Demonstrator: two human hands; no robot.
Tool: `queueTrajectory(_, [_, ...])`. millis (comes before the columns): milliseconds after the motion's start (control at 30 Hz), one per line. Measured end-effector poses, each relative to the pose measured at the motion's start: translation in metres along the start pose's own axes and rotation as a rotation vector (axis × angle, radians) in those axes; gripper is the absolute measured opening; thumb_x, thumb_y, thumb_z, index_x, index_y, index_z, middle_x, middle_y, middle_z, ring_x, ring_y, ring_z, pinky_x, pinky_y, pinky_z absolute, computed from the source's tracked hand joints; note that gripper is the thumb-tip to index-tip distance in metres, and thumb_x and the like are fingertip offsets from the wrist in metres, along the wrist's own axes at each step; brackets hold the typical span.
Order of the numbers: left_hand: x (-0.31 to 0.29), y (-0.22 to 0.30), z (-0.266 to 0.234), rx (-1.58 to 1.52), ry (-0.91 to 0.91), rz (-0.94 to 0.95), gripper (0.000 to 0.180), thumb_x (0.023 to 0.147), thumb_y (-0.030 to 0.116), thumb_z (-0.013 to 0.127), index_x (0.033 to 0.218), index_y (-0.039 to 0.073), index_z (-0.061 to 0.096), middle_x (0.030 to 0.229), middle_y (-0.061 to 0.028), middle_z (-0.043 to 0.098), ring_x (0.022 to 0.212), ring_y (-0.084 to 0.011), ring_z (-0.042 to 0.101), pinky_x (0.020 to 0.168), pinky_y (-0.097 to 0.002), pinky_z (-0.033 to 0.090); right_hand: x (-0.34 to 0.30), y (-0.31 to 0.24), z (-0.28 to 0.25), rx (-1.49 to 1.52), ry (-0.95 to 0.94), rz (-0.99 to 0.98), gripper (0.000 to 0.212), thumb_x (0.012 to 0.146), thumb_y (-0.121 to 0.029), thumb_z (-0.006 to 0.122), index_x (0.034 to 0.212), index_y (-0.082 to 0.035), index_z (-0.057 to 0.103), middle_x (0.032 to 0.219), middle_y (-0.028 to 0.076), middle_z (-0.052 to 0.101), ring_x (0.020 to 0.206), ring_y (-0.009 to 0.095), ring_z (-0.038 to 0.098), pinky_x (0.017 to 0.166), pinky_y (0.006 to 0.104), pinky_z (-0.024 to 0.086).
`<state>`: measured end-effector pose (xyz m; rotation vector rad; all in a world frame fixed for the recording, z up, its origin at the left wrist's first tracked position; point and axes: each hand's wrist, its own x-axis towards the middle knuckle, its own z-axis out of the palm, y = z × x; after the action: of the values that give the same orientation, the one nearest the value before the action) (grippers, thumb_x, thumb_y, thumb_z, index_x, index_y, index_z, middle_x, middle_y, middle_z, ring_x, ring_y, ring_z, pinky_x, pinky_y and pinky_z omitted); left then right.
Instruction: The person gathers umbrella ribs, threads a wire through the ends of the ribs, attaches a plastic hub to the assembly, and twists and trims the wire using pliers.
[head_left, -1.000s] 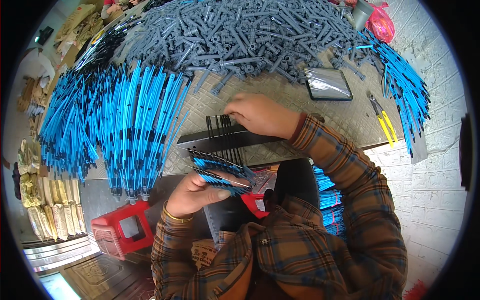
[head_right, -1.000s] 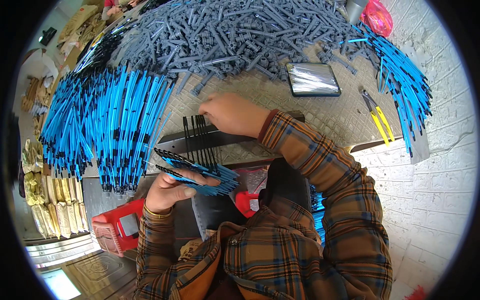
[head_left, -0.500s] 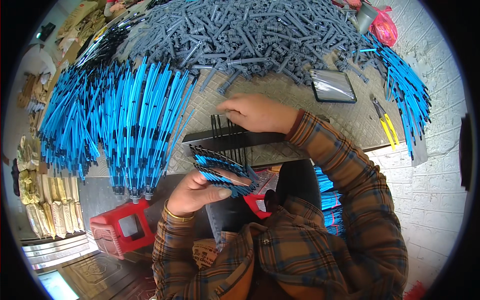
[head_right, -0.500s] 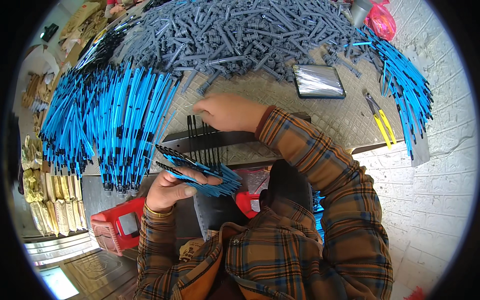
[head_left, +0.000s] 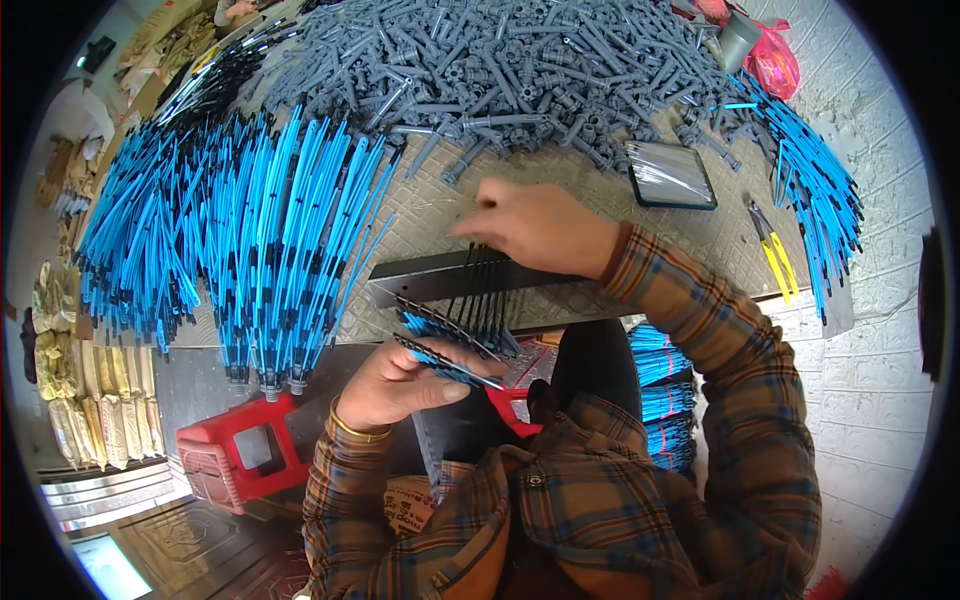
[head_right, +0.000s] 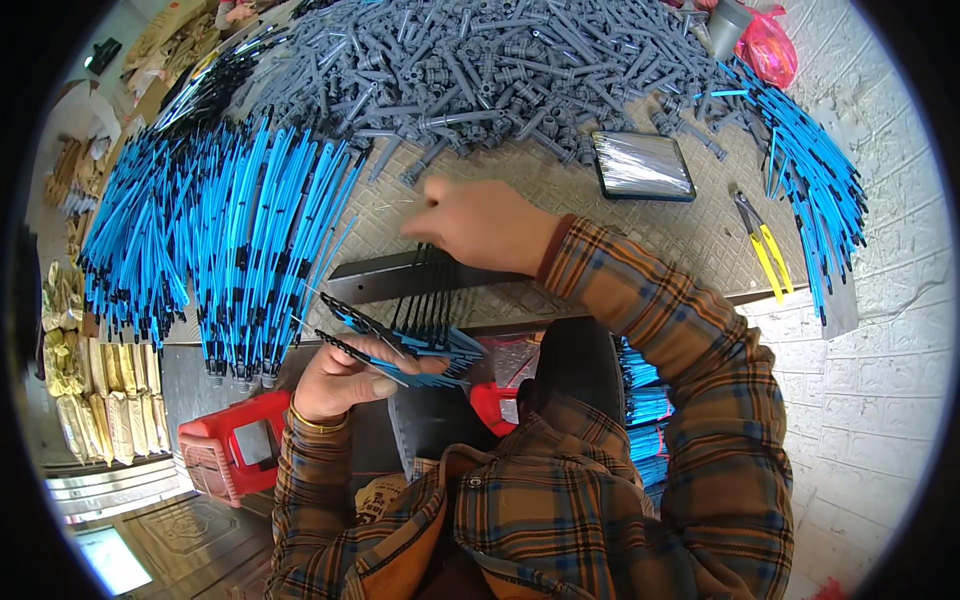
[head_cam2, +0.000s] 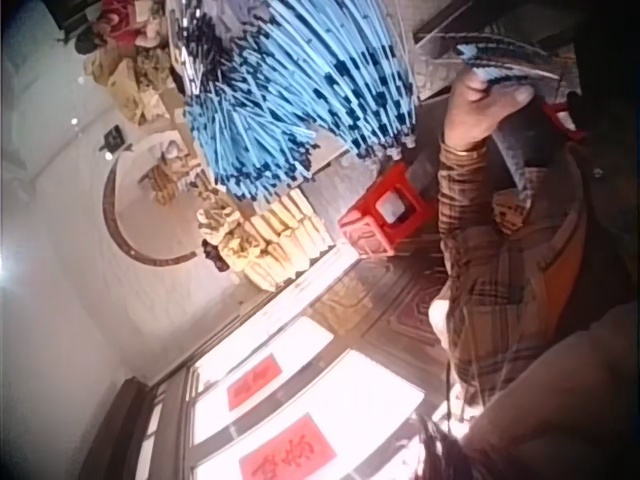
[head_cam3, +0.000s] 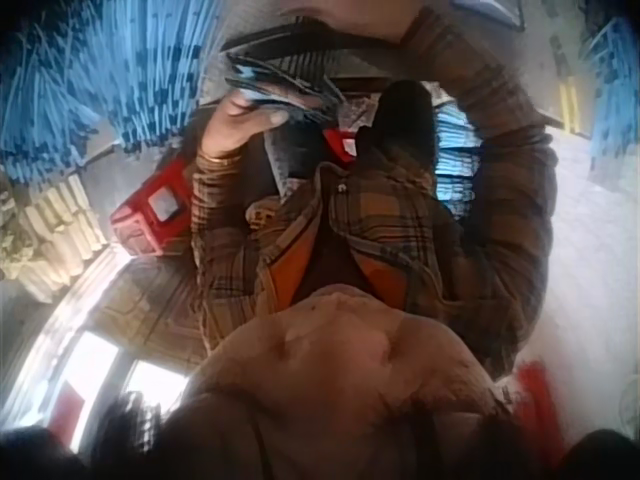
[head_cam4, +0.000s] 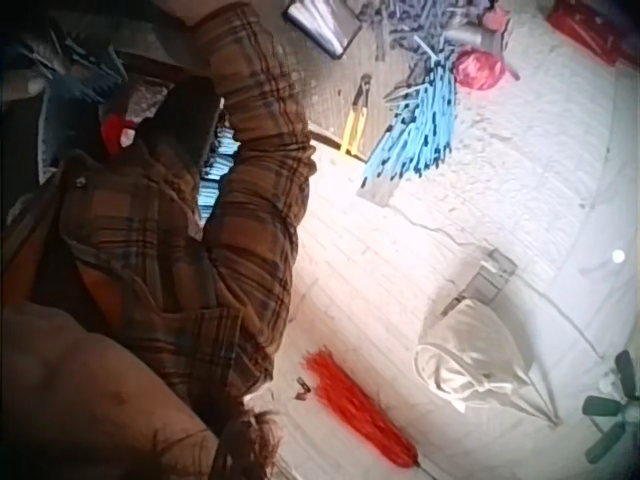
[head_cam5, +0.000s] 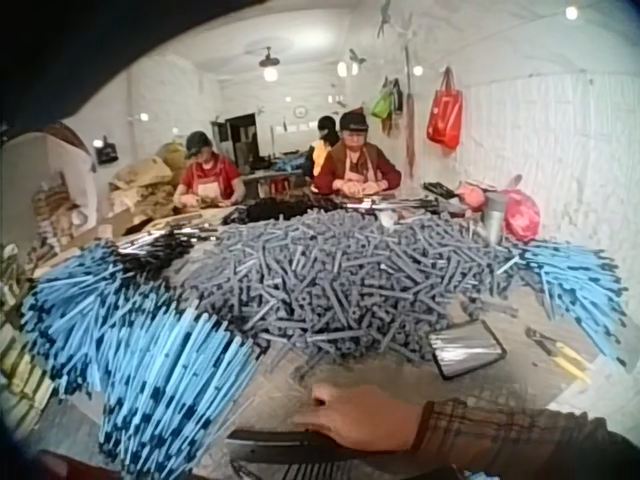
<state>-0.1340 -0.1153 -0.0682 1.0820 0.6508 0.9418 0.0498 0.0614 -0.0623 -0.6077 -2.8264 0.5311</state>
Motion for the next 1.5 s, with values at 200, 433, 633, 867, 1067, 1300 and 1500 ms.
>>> queueTrajectory(200, [-0.003, 0.002, -0.003, -0.022, 0.055, 0.023, 0.021, 0.083, 0.000, 0.059, 0.103, -0.004, 0.061, 0.109, -0.0163, 0.062, 0.104, -0.0234, 0.058, 0.094, -0.0354, 0.041, 0.002, 0.011, -0.018, -0.106, -0.154, -0.441, 0.042, 0.079, -0.030, 0.061, 0.114, -0.008, 0.057, 0.119, 0.010, 0.052, 0.093, 0.030, 0.057, 0.079, 0.0382, 0.046])
queueTrajectory(433, [0.005, 0.008, 0.000, 0.150, -0.101, 0.093, 0.018, 0.084, 0.005, 0.061, 0.101, -0.001, 0.063, 0.100, -0.0078, 0.065, 0.098, -0.0169, 0.058, 0.089, -0.0322, 0.043, 0.005, -0.011, -0.047, -0.383, -0.340, -0.600, 0.047, 0.077, -0.028, 0.059, 0.119, -0.008, 0.052, 0.102, 0.006, 0.056, 0.090, 0.027, 0.056, 0.078, 0.0378, 0.045])
queueTrajectory(633, [-0.035, 0.006, 0.051, 0.182, -0.146, -0.198, 0.023, 0.082, 0.009, 0.063, 0.102, -0.001, 0.064, 0.101, -0.0090, 0.066, 0.093, -0.0127, 0.059, 0.085, -0.0277, 0.044, -0.053, -0.073, -0.052, -0.548, -0.236, -0.525, 0.032, 0.079, -0.020, 0.054, 0.108, -0.008, 0.055, 0.085, 0.003, 0.054, 0.085, 0.025, 0.055, 0.073, 0.0373, 0.046])
queueTrajectory(867, [-0.089, 0.011, 0.117, 0.188, 0.013, -0.597, 0.022, 0.086, 0.012, 0.060, 0.104, -0.001, 0.064, 0.097, -0.0066, 0.067, 0.090, -0.0097, 0.058, 0.080, -0.0249, 0.046, -0.131, -0.094, 0.057, 0.157, -0.423, -0.359, 0.025, 0.078, -0.012, 0.052, 0.101, -0.002, 0.053, 0.092, 0.013, 0.058, 0.076, 0.035, 0.060, 0.069, 0.0457, 0.047])
queueTrajectory(1067, [-0.097, 0.035, 0.132, 0.330, 0.245, -0.605, 0.021, 0.088, 0.014, 0.059, 0.102, 0.001, 0.066, 0.105, -0.0091, 0.064, 0.102, -0.0134, 0.055, 0.089, -0.0273, 0.041, -0.151, -0.103, 0.107, 0.591, -0.535, -0.193, 0.039, 0.079, -0.018, 0.057, 0.115, -0.005, 0.049, 0.107, 0.017, 0.058, 0.085, 0.036, 0.061, 0.073, 0.0420, 0.048])
queueTrajectory(1300, [-0.074, -0.008, 0.136, 1.007, 0.285, 0.232, 0.017, 0.087, 0.014, 0.060, 0.098, 0.004, 0.067, 0.107, -0.0138, 0.062, 0.108, -0.0253, 0.054, 0.096, -0.0372, 0.038, -0.164, -0.099, 0.126, 0.659, -0.679, -0.187, 0.049, 0.077, -0.033, 0.067, 0.117, -0.010, 0.051, 0.105, 0.016, 0.060, 0.090, 0.030, 0.060, 0.079, 0.0360, 0.047])
queueTrajectory(1500, [-0.041, -0.036, 0.130, 0.943, 0.282, 0.483, 0.013, 0.085, 0.015, 0.061, 0.090, 0.005, 0.065, 0.100, -0.0151, 0.059, 0.106, -0.0339, 0.052, 0.097, -0.0420, 0.037, -0.154, -0.083, 0.128, 0.968, -0.467, -0.291, 0.055, 0.074, -0.030, 0.072, 0.117, -0.007, 0.050, 0.108, 0.011, 0.059, 0.096, 0.022, 0.058, 0.083, 0.0336, 0.046])
